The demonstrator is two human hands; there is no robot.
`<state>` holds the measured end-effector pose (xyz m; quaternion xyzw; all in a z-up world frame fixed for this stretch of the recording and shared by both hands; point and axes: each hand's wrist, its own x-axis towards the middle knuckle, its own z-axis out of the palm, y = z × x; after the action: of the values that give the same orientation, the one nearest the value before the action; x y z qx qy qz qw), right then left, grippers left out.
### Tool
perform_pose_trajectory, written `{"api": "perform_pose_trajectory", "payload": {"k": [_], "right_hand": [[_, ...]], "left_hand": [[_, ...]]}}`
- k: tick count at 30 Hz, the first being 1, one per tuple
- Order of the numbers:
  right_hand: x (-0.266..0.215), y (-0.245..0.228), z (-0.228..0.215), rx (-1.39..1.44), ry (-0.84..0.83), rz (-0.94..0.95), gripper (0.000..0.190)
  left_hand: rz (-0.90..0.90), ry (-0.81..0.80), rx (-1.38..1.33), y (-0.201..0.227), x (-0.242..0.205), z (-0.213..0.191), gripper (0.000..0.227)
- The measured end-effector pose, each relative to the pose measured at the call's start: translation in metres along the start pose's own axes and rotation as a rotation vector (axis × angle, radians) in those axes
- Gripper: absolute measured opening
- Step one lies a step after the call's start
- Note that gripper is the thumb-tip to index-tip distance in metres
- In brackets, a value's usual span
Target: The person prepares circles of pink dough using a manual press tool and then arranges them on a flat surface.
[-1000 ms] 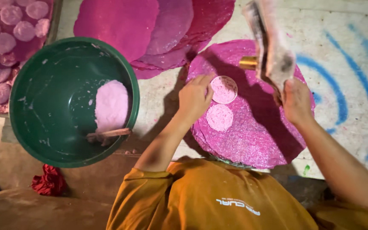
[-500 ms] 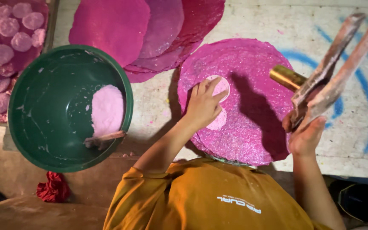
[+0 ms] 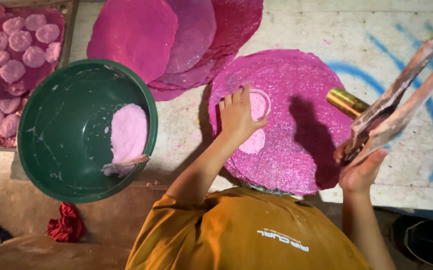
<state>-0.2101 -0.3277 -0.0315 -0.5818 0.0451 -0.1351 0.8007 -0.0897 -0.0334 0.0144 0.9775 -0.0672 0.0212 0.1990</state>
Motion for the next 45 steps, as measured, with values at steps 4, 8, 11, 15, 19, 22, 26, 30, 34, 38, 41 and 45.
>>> {"api": "perform_pose_trajectory", "payload": {"k": [4, 8, 11, 15, 19, 22, 26, 30, 34, 38, 41, 45], "right_hand": [[-0.008, -0.001, -0.002, 0.087, -0.012, 0.001, 0.088], [0.001, -0.029, 0.005, -0.038, -0.101, -0.066, 0.071], [0.002, -0.075, 0.020, -0.236, -0.244, -0.052, 0.053], [-0.002, -0.159, 0.069, -1.097, -0.588, -0.552, 0.046], [0.016, -0.211, 0.145, -0.976, -1.090, -1.050, 0.052], [0.029, -0.215, 0.187, -0.885, -1.442, -1.052, 0.052], [0.009, -0.194, 0.226, -0.651, -1.757, -0.459, 0.052], [-0.014, -0.175, 0.253, -0.507, -1.875, -0.190, 0.048], [-0.007, -0.168, 0.273, -0.487, -1.810, -0.264, 0.043], [0.023, -0.145, 0.296, -0.887, -1.443, -1.095, 0.031], [0.052, -0.117, 0.341, -0.998, -1.234, -1.558, 0.011], [0.056, -0.113, 0.424, -0.940, -1.116, -1.858, 0.021]], "left_hand": [[0.102, -0.029, -0.026, 0.020, 0.032, -0.021, 0.118], [0.379, 0.046, -0.056, 0.053, 0.067, -0.062, 0.127], [0.834, 0.076, -0.212, 0.072, 0.046, -0.098, 0.118], [0.821, -0.301, -0.313, 0.069, -0.025, -0.154, 0.066], [0.847, -0.657, -0.408, 0.044, -0.082, -0.197, 0.031], [0.894, -0.681, -0.422, 0.023, -0.105, -0.215, 0.031], [0.702, -0.764, -0.039, -0.007, -0.148, -0.246, 0.046], [0.551, -0.676, -0.169, -0.049, -0.188, -0.268, 0.047], [0.179, -0.630, 0.036, -0.127, -0.198, -0.278, 0.026], [0.042, -0.302, -1.004, -0.242, -0.233, -0.276, 0.044], [-0.091, -0.645, -1.551, -0.297, -0.238, -0.251, 0.045], [-0.506, -0.755, -2.120, -0.286, -0.232, -0.193, 0.052]]}}
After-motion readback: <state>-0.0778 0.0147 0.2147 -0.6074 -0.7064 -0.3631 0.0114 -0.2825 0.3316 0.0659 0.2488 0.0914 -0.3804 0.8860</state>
